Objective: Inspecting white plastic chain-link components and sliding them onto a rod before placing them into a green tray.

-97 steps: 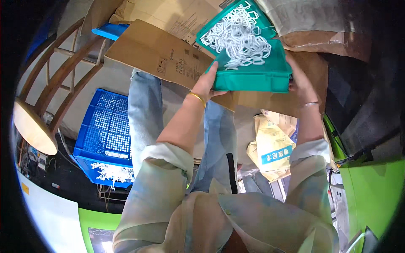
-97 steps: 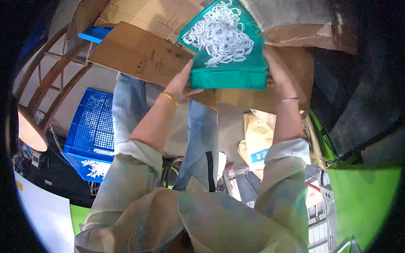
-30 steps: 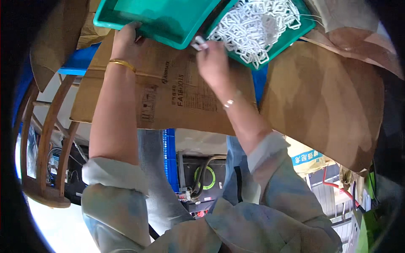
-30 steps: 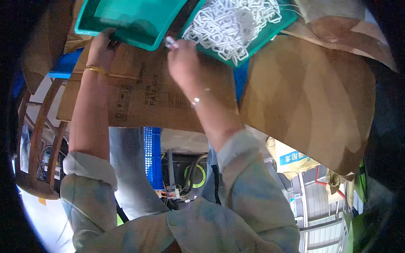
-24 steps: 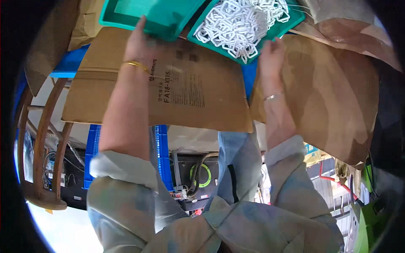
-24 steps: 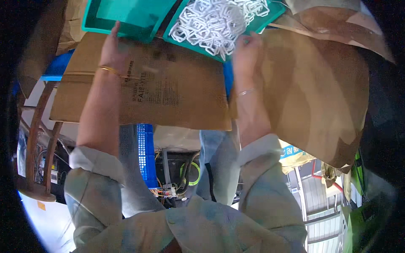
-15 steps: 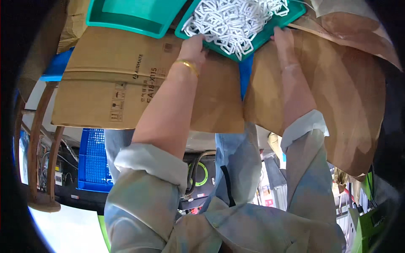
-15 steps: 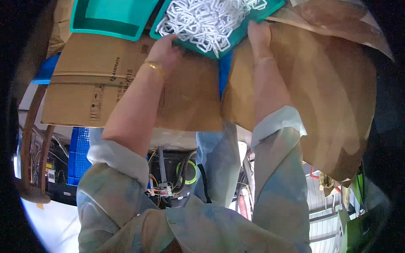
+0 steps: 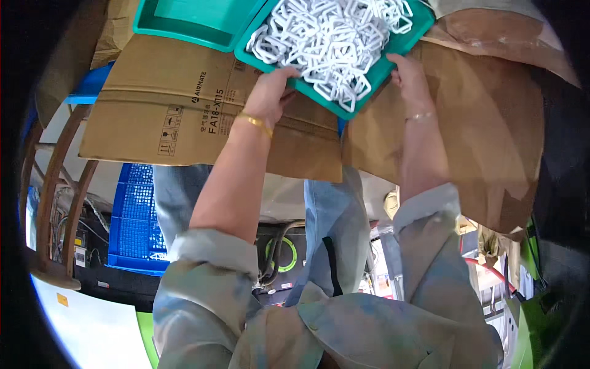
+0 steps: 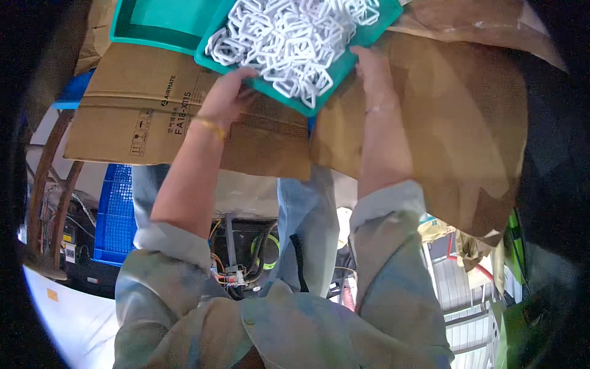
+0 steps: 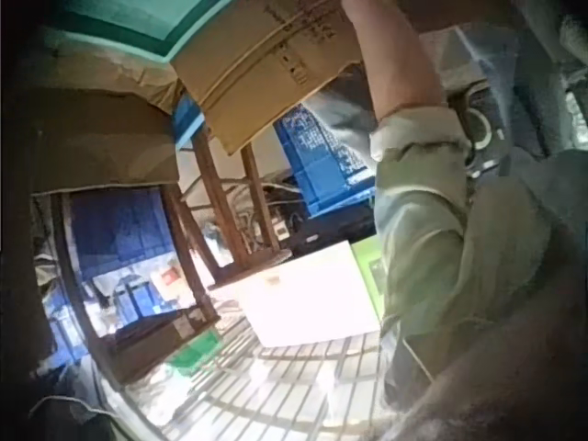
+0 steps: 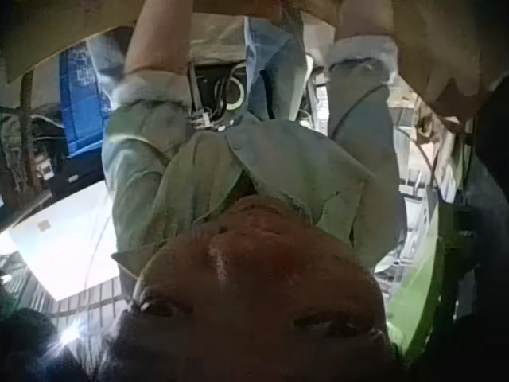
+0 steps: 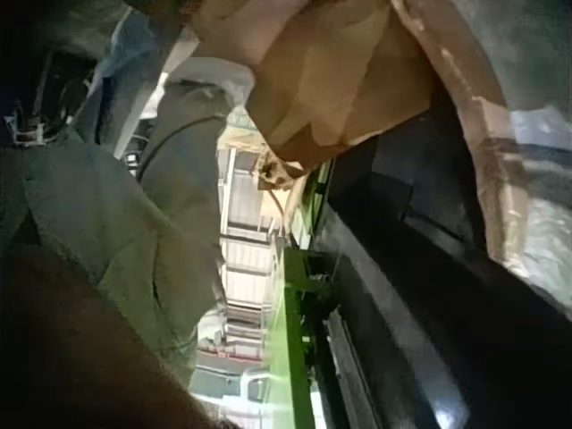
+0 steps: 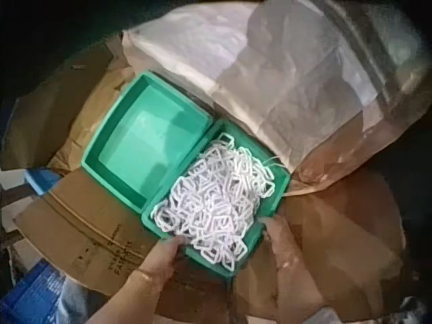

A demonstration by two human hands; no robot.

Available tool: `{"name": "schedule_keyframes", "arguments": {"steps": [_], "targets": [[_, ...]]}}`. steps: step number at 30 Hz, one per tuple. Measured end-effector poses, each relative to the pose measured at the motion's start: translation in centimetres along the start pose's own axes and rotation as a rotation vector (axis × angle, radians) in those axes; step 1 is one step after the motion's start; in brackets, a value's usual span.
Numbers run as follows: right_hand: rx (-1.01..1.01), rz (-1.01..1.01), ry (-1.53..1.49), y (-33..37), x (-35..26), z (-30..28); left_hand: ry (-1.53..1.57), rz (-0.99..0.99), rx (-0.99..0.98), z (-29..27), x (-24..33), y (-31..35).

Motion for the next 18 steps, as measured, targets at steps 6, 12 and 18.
{"name": "schedule_keyframes", "arguments": {"steps": [6,12,18], "targets": [[-0.291,-0.071,-0.198,10.3,0.6,0.1,0.095,0.238,0.046,-3.1,1.3,11.7],[0.221,-0.597,0.592,3.4,1.0,-2.1,0.251,0.348,0.237,-15.7,4.8,15.4],[0.539,-0.755,1.381,-4.1,-1.0,1.4,0.381,0.577,0.228,-21.5,8.5,15.5]]}}
Point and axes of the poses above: each hand's wrist, its own y-axis away from the middle knuckle, its own z-axis out of the palm, x = y × z, the point moved 6 cm from there along -y, towards the middle knuckle, and after that the axes turned 3 degrees about z, right-handed, at the moved point
